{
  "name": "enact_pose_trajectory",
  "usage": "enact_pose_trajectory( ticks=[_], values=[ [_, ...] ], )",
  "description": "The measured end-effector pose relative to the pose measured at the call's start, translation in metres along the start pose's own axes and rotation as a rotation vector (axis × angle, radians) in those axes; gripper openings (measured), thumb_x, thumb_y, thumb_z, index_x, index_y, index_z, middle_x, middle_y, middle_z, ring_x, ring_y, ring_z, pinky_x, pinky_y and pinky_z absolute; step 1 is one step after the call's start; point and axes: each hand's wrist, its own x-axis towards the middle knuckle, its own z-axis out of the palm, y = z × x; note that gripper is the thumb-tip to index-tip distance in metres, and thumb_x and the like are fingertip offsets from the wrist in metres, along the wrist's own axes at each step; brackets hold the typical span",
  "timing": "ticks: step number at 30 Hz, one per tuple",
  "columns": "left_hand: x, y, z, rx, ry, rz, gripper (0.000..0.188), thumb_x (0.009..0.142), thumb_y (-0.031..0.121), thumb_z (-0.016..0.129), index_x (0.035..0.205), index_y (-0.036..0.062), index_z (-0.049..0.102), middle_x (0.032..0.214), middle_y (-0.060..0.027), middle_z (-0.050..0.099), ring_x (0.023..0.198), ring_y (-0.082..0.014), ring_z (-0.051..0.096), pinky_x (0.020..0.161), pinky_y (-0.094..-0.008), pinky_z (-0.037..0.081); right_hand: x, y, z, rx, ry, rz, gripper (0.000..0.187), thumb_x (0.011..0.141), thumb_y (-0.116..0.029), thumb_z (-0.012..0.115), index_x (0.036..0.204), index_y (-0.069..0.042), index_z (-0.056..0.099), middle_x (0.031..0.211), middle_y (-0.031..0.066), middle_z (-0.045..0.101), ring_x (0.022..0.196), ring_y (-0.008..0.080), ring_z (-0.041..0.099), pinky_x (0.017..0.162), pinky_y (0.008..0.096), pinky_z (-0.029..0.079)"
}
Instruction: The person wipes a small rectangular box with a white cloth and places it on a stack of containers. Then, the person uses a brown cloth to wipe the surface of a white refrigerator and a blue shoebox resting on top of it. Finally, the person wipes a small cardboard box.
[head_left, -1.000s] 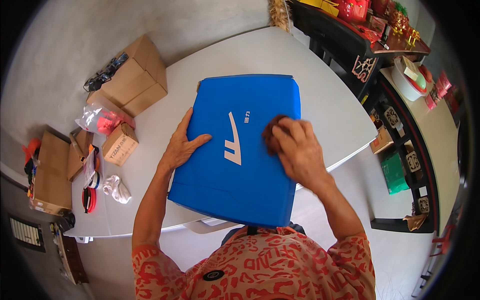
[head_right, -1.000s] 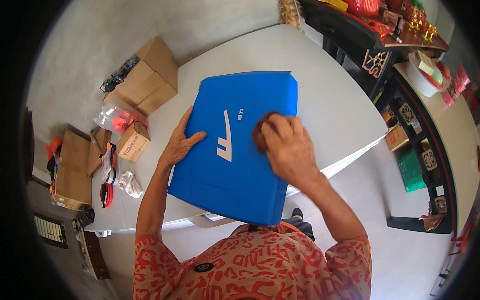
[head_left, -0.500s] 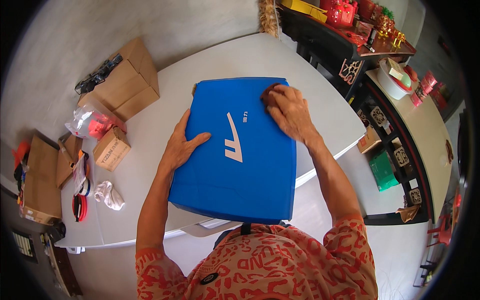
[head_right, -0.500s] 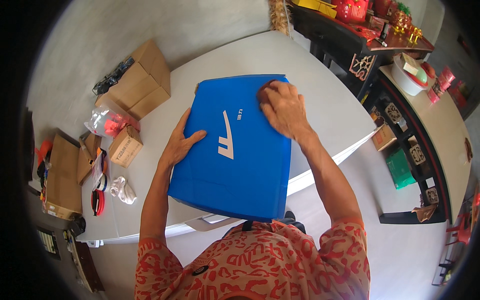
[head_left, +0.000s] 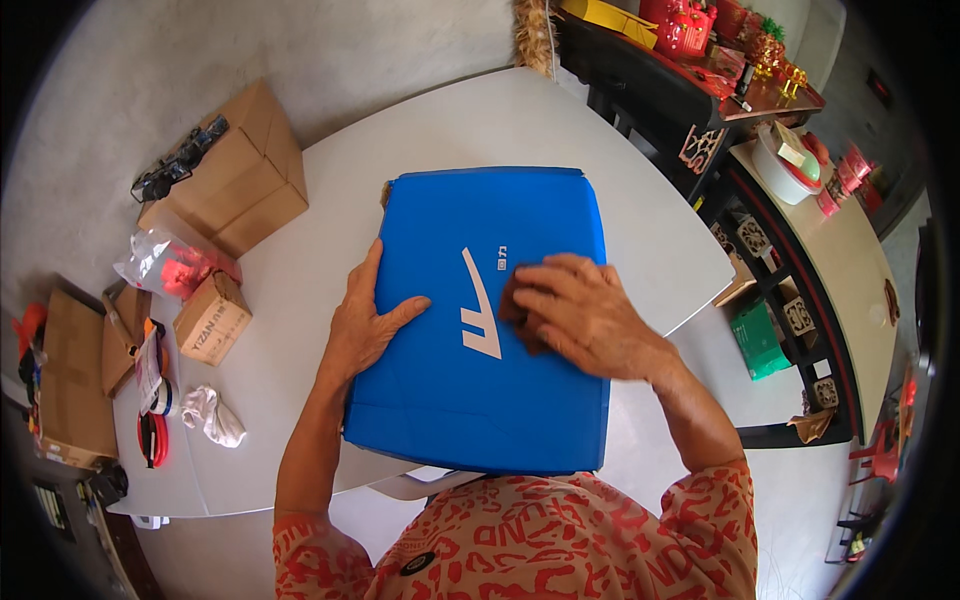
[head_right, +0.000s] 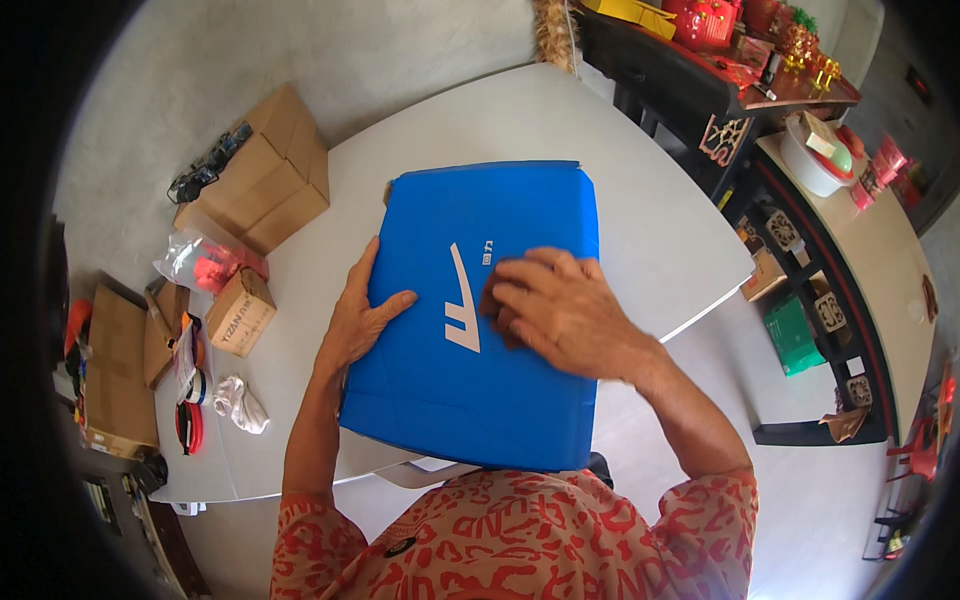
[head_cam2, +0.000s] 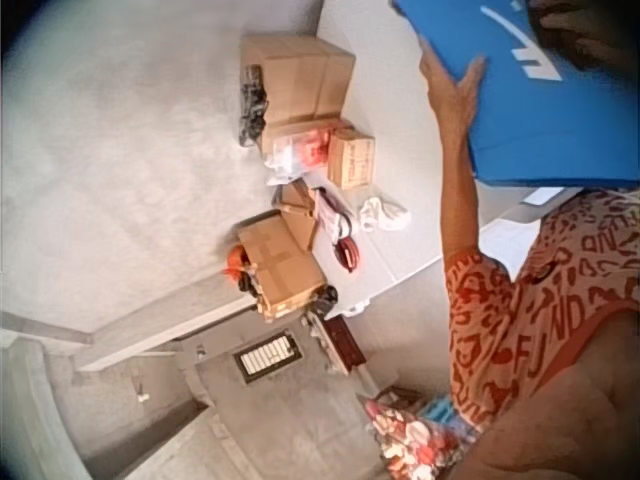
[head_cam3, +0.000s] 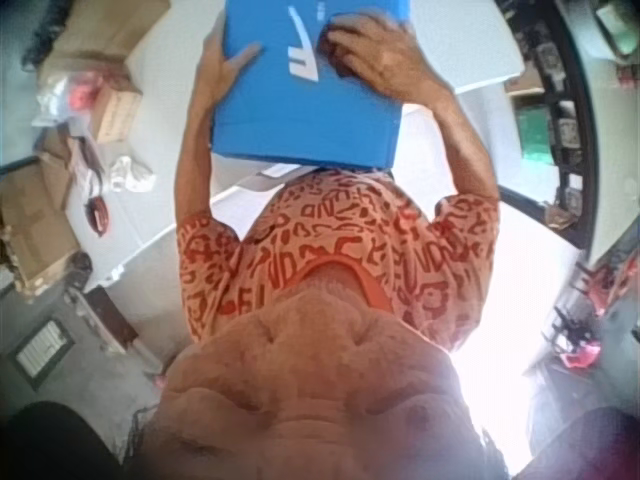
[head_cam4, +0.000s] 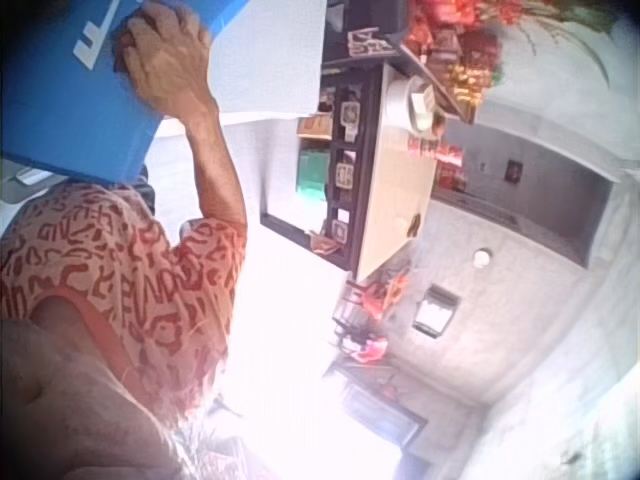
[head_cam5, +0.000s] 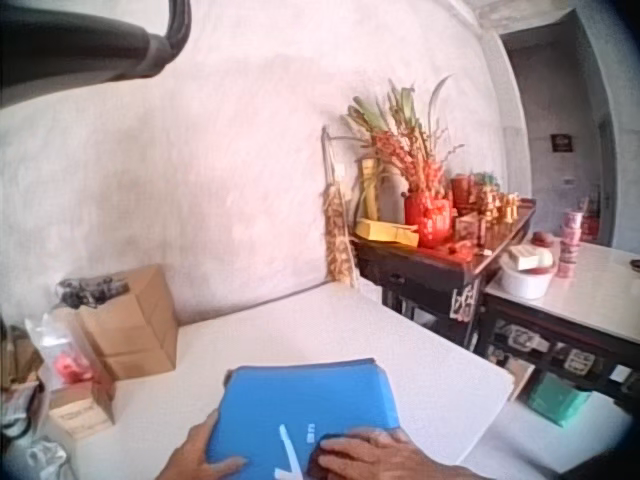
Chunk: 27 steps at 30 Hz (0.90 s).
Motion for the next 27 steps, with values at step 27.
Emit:
enact_pose_trajectory(
  ticks=[27],
  values=[
    [-0.001,0.001,0.002,-0.065,0.026,-0.055,0.094,0.073,0.057,0.069,0.146,0.0119,0.03,0.141,-0.0261,0.037,0.122,-0.0418,0.047,0.094,-0.0521,0.046,-0.02,-0.019,0.003,0.01,0.072,0.145,0.036,0.087,-0.025,0.048,0.119,-0.016,0.06,0.129,0.0152,0.045,0.114,0.0311,0.041,0.091,0.0499,0.029]
  ],
)
